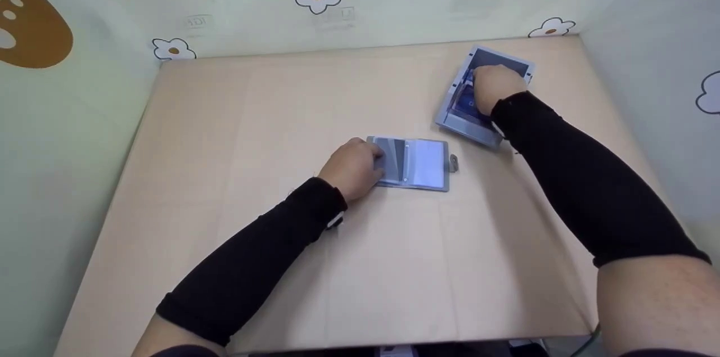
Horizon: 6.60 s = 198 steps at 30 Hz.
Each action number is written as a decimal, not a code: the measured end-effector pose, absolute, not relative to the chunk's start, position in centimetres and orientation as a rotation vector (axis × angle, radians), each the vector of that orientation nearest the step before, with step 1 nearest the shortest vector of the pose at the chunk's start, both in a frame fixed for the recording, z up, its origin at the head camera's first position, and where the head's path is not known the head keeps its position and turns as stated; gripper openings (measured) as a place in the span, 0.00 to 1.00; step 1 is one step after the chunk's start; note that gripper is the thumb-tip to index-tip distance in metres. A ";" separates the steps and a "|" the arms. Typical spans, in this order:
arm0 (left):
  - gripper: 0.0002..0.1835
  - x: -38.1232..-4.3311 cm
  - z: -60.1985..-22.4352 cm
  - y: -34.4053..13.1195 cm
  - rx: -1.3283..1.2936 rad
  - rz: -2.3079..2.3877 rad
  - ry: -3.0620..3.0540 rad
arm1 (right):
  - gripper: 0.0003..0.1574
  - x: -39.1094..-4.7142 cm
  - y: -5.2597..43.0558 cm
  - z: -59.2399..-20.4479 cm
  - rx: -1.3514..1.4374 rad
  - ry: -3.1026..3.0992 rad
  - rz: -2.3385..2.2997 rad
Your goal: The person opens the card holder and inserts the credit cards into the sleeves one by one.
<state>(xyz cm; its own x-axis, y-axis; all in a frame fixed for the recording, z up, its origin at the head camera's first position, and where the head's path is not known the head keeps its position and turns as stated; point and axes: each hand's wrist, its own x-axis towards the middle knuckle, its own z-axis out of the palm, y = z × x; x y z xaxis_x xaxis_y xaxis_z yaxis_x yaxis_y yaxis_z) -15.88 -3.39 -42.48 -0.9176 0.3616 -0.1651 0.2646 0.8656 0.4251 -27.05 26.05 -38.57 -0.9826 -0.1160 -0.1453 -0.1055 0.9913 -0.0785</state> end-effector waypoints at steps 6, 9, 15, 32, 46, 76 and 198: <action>0.18 -16.0 -42.4 -3.3 0.468 0.577 2.795 | 0.22 -26.9 25.8 -38.5 -0.140 2.993 -0.101; 0.18 -15.9 -42.4 -3.3 0.465 0.575 2.795 | 0.23 -26.8 25.8 -38.5 -0.142 2.986 -0.092; 0.18 -15.9 -42.2 -3.2 0.465 0.564 2.797 | 0.24 -26.8 25.7 -38.5 -0.173 2.995 -0.059; 0.18 -15.7 -42.3 -3.5 0.507 0.572 2.801 | 0.18 -26.5 26.4 -36.7 -0.096 2.988 -0.302; 0.25 -15.5 -42.3 -3.5 0.502 0.551 2.789 | 0.30 -21.9 25.7 -32.7 0.208 2.873 -0.956; 0.26 -15.5 -42.1 -3.5 0.501 0.539 2.773 | 0.22 -17.2 18.6 -40.3 -0.054 2.495 -1.121; 0.26 -15.8 -41.8 -3.7 0.565 0.483 2.795 | 0.29 -15.8 17.2 -39.6 -0.304 2.592 -0.976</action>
